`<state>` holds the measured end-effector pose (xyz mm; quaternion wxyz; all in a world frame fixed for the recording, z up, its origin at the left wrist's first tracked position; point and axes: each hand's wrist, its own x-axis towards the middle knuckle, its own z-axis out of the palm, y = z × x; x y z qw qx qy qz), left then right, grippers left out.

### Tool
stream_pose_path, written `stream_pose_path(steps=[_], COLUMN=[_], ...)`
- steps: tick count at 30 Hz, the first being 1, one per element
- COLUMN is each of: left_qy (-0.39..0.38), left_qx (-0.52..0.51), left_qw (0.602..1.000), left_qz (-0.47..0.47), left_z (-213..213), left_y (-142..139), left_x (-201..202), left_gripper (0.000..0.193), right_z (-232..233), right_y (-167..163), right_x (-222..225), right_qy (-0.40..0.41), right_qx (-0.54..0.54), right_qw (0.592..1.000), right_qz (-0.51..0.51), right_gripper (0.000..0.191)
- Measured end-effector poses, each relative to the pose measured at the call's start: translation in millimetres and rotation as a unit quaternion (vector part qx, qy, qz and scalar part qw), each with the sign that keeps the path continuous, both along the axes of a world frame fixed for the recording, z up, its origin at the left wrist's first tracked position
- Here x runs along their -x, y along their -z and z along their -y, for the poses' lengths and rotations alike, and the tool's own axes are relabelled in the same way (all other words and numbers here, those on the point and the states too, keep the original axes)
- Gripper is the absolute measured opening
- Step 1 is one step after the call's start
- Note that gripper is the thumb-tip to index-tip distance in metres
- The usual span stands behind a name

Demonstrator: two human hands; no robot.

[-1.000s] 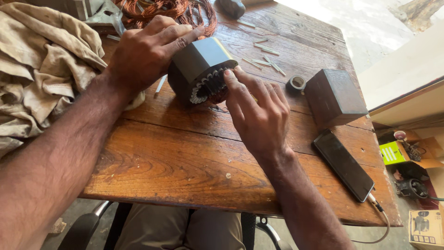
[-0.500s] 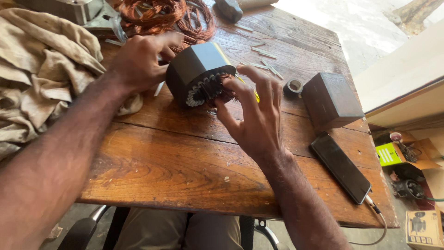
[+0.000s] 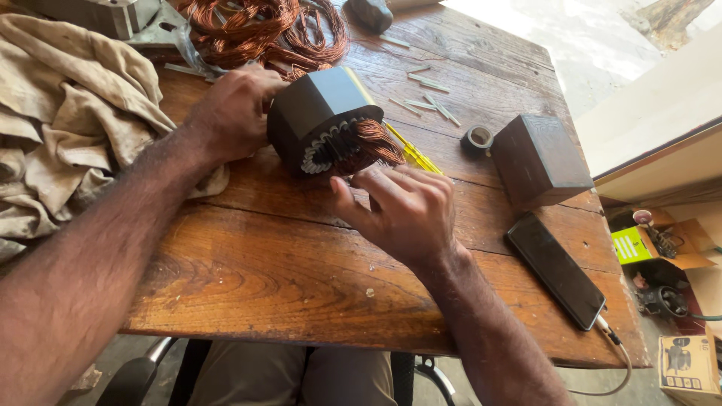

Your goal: The person winds copper wire into the slots of a motor stator by hand. They repeatedly insert and adjust the wire within the stator slots, occasionally picking up small white plastic spacers from the table to place between windings.

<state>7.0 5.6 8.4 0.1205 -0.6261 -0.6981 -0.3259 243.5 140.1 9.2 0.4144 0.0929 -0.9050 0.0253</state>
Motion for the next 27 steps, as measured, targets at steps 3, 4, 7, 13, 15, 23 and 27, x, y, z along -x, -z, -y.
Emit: stream_pose_path(steps=[3, 4, 7, 13, 15, 23, 27], left_qy=[0.012, 0.014, -0.001, 0.010, 0.019, -0.026, -0.078], left_qx=[0.003, 0.009, 0.027, 0.038, 0.045, 0.164, 0.193], left_qw=[1.000, 1.000, 0.999, 0.998, 0.994, 0.942, 0.937], left_qz=[0.002, 0.008, 0.024, 0.048, 0.098, 0.291, 0.282], left_z=[-1, -1, -2, -2, -2, -3, -8], left_y=[1, 1, 3, 4, 3, -2, 2], left_x=[0, 0, 2, 4, 4, 8, 9], left_gripper=[0.018, 0.017, 0.017, 0.015, 0.017, 0.032, 0.036], right_z=[0, 0, -3, -12, -14, -14, -15], right_y=[3, 4, 11, 24, 28, 30, 32], right_x=[2, 3, 6, 10, 11, 12, 12], right_qy=[0.014, 0.030, 0.060, 0.091, 0.090, 0.084, 0.106], right_qx=[0.005, 0.011, 0.006, 0.002, 0.004, 0.010, -0.023], right_qw=[0.999, 0.998, 0.993, 0.986, 0.986, 0.984, 0.988], right_qz=[0.030, 0.057, 0.102, 0.139, 0.143, 0.156, 0.110], right_gripper=[0.022, 0.021, 0.019, 0.017, 0.016, 0.018, 0.021])
